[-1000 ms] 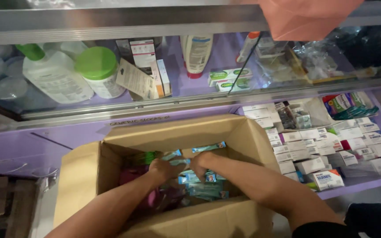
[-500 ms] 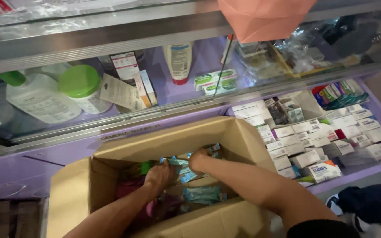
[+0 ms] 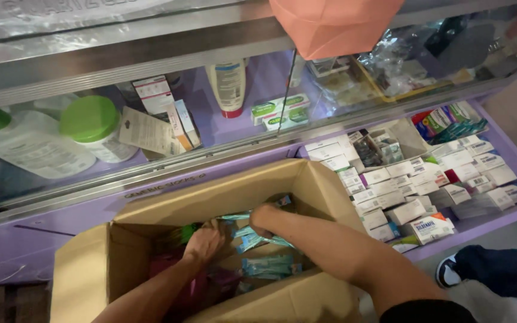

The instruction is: Bundling small medication sachets with rubber bands and organizing them into a pharmacy storage drawer.

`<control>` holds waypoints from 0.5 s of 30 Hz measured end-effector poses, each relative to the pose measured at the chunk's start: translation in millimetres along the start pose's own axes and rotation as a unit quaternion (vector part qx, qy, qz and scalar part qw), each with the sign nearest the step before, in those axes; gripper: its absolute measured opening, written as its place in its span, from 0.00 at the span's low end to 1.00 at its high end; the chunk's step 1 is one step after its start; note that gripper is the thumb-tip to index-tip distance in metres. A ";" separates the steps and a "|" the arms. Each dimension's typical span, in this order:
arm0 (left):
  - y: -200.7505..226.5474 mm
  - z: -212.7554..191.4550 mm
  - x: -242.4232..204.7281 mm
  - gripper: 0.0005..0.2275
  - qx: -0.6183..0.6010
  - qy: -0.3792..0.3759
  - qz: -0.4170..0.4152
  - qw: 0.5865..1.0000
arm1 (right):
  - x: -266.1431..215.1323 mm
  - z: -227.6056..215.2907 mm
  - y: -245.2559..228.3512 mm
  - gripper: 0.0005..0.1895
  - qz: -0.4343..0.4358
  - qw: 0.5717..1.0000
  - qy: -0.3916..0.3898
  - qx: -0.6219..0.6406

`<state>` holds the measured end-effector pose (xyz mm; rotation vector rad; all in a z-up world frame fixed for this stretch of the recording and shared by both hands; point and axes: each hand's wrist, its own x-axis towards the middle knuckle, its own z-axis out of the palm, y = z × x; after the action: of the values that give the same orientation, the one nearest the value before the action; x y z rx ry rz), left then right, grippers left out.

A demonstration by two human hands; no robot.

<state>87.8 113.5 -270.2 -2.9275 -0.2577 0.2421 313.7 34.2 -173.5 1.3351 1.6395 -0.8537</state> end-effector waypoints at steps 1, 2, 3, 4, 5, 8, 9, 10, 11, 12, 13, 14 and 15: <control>-1.6 1.3 3.3 0.10 -0.013 -0.037 -0.002 0.999 | -10.6 -6.6 -3.5 0.20 0.041 0.999 -0.009 0.009; -3.1 2.4 6.5 0.09 -0.026 -0.074 -0.005 0.997 | -21.4 -13.3 -7.1 0.21 0.082 0.996 -0.017 0.017; -3.2 -12.9 4.6 0.09 -0.025 -0.075 -0.003 0.997 | -21.3 -13.2 -6.8 0.21 0.081 0.996 -0.017 0.019; -3.2 -28.2 2.7 0.10 -0.011 -0.072 -0.023 0.997 | -21.4 -13.1 -6.7 0.21 0.069 0.997 -0.014 0.016; -4.5 -43.8 2.7 0.11 0.005 -0.067 -0.041 0.997 | -21.6 -13.4 -5.2 0.21 0.058 0.998 -0.010 0.014; -7.3 -62.4 7.0 0.14 0.045 -0.022 -0.044 0.998 | -18.1 -13.9 2.3 0.21 0.026 1.000 0.002 0.006; -4.3 -64.2 3.9 0.14 0.045 -0.024 -0.043 0.998 | -14.9 -11.4 2.0 0.21 0.025 1.000 0.002 0.007; -1.4 -65.9 0.7 0.16 0.033 -0.019 -0.039 0.999 | -11.6 -9.1 1.4 0.22 0.006 1.000 0.005 0.002; 0.6 -67.9 0.3 0.17 0.021 -0.013 -0.036 0.999 | -8.6 -7.9 3.6 0.22 -0.010 1.000 0.009 -0.005; 3.2 -68.1 0.9 0.17 0.021 -0.013 -0.036 0.999 | 8.5 -4.0 5.9 0.22 -0.010 1.000 0.009 -0.005; 4.8 -68.5 -0.2 0.15 -0.002 -0.047 -0.023 0.999 | 25.9 -1.2 6.9 0.20 -0.003 0.999 -0.027 -0.021; 6.4 -69.2 -1.4 0.14 -0.024 -0.081 -0.010 0.996 | 43.1 1.5 7.7 0.19 0.004 0.997 -0.063 -0.038; 4.7 -63.7 -4.8 0.14 -0.023 -0.080 -0.009 0.996 | 38.8 -3.0 4.6 0.19 0.005 0.997 -0.062 -0.037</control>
<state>95.2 96.8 -208.8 -2.9528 -0.3178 0.4763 314.3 53.8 -207.5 1.2134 1.5516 -0.8450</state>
